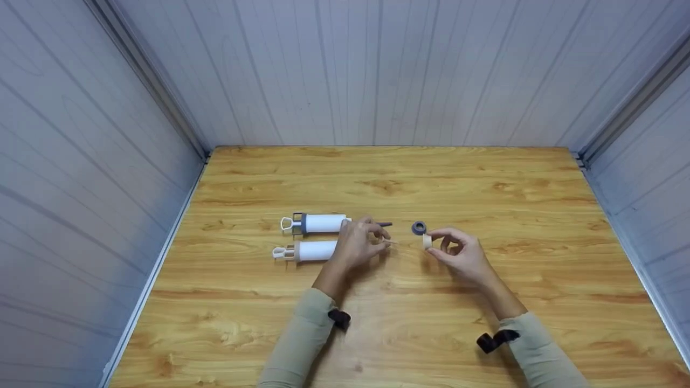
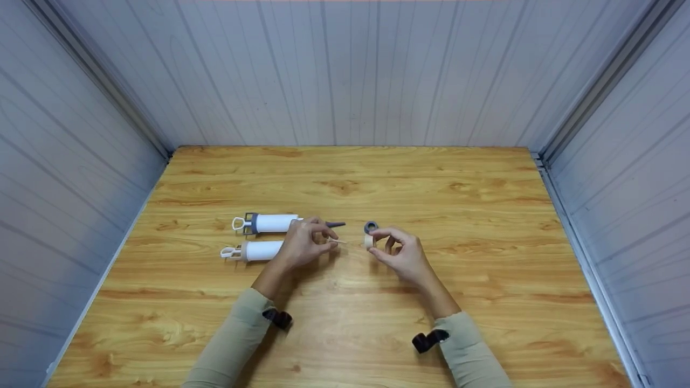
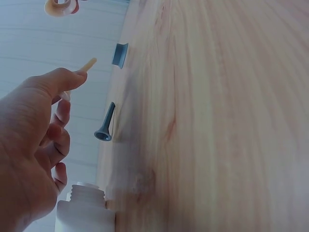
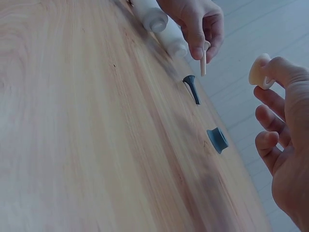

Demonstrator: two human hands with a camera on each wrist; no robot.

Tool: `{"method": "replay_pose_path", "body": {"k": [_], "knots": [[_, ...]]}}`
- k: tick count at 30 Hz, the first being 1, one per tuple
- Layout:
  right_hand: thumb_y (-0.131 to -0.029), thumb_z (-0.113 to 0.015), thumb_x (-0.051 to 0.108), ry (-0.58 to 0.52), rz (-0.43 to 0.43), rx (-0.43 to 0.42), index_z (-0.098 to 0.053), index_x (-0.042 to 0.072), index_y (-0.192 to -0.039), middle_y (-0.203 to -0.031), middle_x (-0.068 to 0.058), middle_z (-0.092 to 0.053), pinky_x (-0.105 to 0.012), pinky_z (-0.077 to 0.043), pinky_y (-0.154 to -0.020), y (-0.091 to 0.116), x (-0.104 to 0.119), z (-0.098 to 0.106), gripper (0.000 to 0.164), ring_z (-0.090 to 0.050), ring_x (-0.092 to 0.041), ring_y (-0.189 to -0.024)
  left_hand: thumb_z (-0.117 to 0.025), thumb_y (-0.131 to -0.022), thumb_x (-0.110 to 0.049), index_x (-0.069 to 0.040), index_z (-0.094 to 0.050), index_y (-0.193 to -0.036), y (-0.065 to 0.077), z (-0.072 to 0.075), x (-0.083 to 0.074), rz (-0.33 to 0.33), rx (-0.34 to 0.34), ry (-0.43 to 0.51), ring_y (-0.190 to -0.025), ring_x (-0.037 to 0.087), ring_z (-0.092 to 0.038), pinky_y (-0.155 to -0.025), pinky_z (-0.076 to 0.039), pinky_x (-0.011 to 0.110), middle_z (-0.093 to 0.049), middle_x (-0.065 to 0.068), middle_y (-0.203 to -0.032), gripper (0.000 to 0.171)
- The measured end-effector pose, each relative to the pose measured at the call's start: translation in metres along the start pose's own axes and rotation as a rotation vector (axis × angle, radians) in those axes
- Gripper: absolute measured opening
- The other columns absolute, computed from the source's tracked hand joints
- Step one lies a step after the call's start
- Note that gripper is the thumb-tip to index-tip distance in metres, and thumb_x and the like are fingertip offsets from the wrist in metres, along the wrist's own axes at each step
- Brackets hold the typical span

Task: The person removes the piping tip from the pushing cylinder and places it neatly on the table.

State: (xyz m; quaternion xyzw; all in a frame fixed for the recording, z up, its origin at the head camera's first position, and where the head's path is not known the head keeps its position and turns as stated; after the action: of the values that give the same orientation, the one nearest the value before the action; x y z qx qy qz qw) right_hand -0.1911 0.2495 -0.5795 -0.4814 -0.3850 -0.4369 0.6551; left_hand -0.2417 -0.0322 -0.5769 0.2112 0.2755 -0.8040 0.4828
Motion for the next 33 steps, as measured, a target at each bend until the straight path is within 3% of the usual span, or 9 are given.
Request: {"method": "replay_pose_path", "body": {"k": [3, 6, 11, 18, 28, 33], "knots": [[-0.090, -0.086, -0.011, 0.004, -0.001, 0.003, -0.081, -0.005, -0.120, -0.105, 0.017, -0.078, -0.012, -0.044, -0.059, 0.000, -0.001, 0.000, 0.031, -0.062, 0.000, -0.076, -0.091, -0.097, -0.031, -0.021, -0.091, -0.101, -0.001, -0.003, 0.004, 0.015, 0.004, -0.001, -0.096, 0.026, -0.076, -0.120, -0.042, 0.077, -0.080, 0.001, -0.104, 0.011], [-0.091, -0.086, -0.009, 0.017, -0.005, 0.011, -0.081, -0.004, -0.120, -0.106, 0.016, -0.078, -0.013, -0.044, -0.060, -0.001, -0.003, 0.001, 0.030, -0.062, 0.000, -0.076, -0.089, -0.098, -0.034, -0.023, -0.092, -0.103, -0.002, -0.002, 0.003, 0.028, 0.017, -0.052, -0.097, 0.026, -0.076, -0.110, -0.049, 0.061, -0.081, 0.000, -0.106, 0.013], [-0.092, -0.087, -0.007, 0.046, -0.011, 0.018, -0.082, 0.000, -0.121, -0.106, 0.015, -0.078, -0.014, -0.045, -0.060, -0.001, -0.006, 0.001, 0.030, -0.063, -0.001, -0.077, -0.089, -0.098, -0.037, -0.025, -0.092, -0.106, -0.002, 0.000, -0.002, 0.068, 0.031, -0.156, -0.099, 0.022, -0.078, -0.095, -0.044, 0.046, -0.084, -0.002, -0.109, 0.015], [-0.092, -0.088, -0.005, 0.077, -0.034, 0.023, -0.083, 0.001, -0.121, -0.108, 0.005, -0.080, -0.015, -0.048, -0.063, -0.002, -0.013, 0.002, 0.030, -0.062, -0.002, -0.075, -0.091, -0.096, -0.039, -0.025, -0.092, -0.110, -0.003, 0.000, -0.002, 0.106, 0.055, -0.203, -0.095, 0.018, -0.079, -0.097, -0.042, 0.047, -0.086, -0.004, -0.108, 0.019], [-0.092, -0.087, -0.007, 0.087, -0.055, 0.036, -0.082, -0.004, -0.123, -0.113, -0.023, -0.079, -0.016, -0.050, -0.060, -0.003, -0.020, 0.000, 0.032, -0.059, -0.002, -0.069, -0.096, -0.089, -0.043, -0.027, -0.093, -0.109, -0.004, 0.000, 0.002, 0.061, 0.072, -0.238, -0.092, 0.019, -0.079, -0.098, -0.042, 0.049, -0.087, -0.006, -0.103, 0.025], [-0.090, -0.087, -0.009, 0.077, -0.072, 0.020, -0.082, -0.003, -0.121, -0.114, -0.026, -0.078, -0.015, -0.049, -0.064, -0.005, -0.023, -0.001, 0.032, -0.058, -0.001, -0.072, -0.096, -0.088, -0.044, -0.026, -0.092, -0.111, -0.004, 0.001, 0.002, 0.072, 0.084, -0.255, -0.095, 0.018, -0.080, -0.104, -0.045, 0.053, -0.088, -0.006, -0.104, 0.029]]}}
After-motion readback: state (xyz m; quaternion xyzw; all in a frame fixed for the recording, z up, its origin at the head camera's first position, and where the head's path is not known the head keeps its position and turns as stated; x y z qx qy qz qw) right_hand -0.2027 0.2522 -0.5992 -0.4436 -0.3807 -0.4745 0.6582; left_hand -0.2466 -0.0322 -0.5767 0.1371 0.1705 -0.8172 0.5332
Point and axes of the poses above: each hand's wrist, its own y-axis away from the middle knuckle, its own z-axis out of the back of the hand, x = y × z, the point moved 1 cm from there along -y, towards the middle knuckle
